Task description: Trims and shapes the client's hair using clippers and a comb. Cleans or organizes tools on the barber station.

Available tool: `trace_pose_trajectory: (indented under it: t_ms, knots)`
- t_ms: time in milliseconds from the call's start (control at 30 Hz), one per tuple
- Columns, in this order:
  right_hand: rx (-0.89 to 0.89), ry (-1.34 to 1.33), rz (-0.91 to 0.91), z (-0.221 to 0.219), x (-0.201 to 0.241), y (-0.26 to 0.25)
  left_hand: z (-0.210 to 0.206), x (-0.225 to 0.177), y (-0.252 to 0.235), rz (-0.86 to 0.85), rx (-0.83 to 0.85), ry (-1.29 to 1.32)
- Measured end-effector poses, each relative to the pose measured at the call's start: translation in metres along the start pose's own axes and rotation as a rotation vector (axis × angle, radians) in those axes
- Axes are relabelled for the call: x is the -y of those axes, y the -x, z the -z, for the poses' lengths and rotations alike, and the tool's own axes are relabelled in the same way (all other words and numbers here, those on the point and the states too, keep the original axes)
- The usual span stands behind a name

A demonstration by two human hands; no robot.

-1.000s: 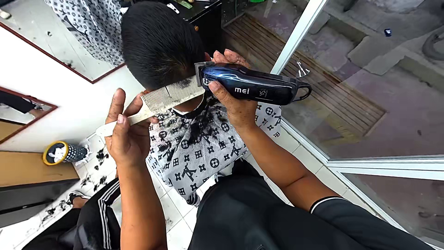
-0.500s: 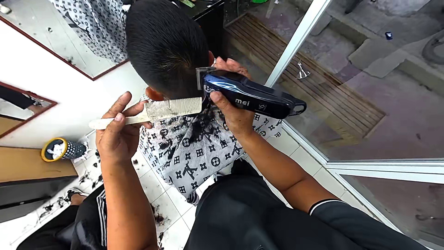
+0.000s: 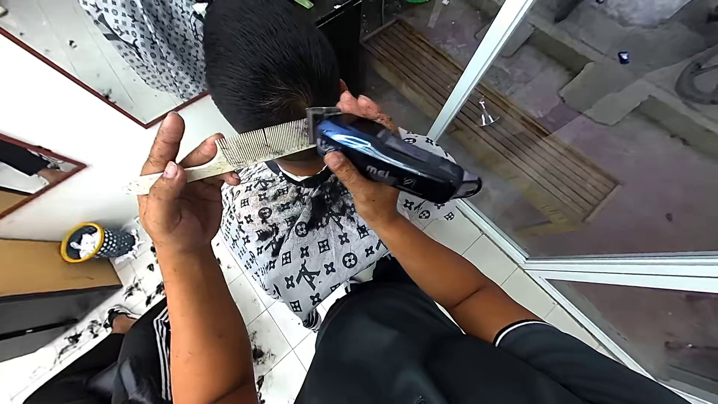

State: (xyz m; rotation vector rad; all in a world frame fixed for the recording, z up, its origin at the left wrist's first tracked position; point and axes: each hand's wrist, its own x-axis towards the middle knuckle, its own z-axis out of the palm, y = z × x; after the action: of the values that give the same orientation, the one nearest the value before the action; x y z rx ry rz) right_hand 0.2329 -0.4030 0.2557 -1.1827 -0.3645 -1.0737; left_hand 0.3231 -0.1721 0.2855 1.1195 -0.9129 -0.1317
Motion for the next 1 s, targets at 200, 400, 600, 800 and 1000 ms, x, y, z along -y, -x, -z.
trace_pose_trajectory:
  t_ms: [200,400,600,800,1000]
  knots:
    - [0.068,-0.011,0.034,0.003,0.005,-0.002,0.015,-0.002,0.005,0.104,0.005,-0.066]
    - [-0.005,0.03,-0.005,-0.005,0.008,-0.005,0.009,-0.004,-0.011,0.014,-0.001,-0.019]
    - [0.169,0.001,0.043,0.005,0.02,-0.015,-0.015,-0.016,-0.016,-0.153,-0.146,0.004]
    - [0.096,-0.019,0.057,0.058,0.028,-0.054,-0.095,-0.03,-0.007,-0.034,-0.649,0.158]
    - [0.154,-0.179,-0.026,0.085,0.015,-0.069,-0.129,0.012,0.014,-0.033,-0.536,-0.19]
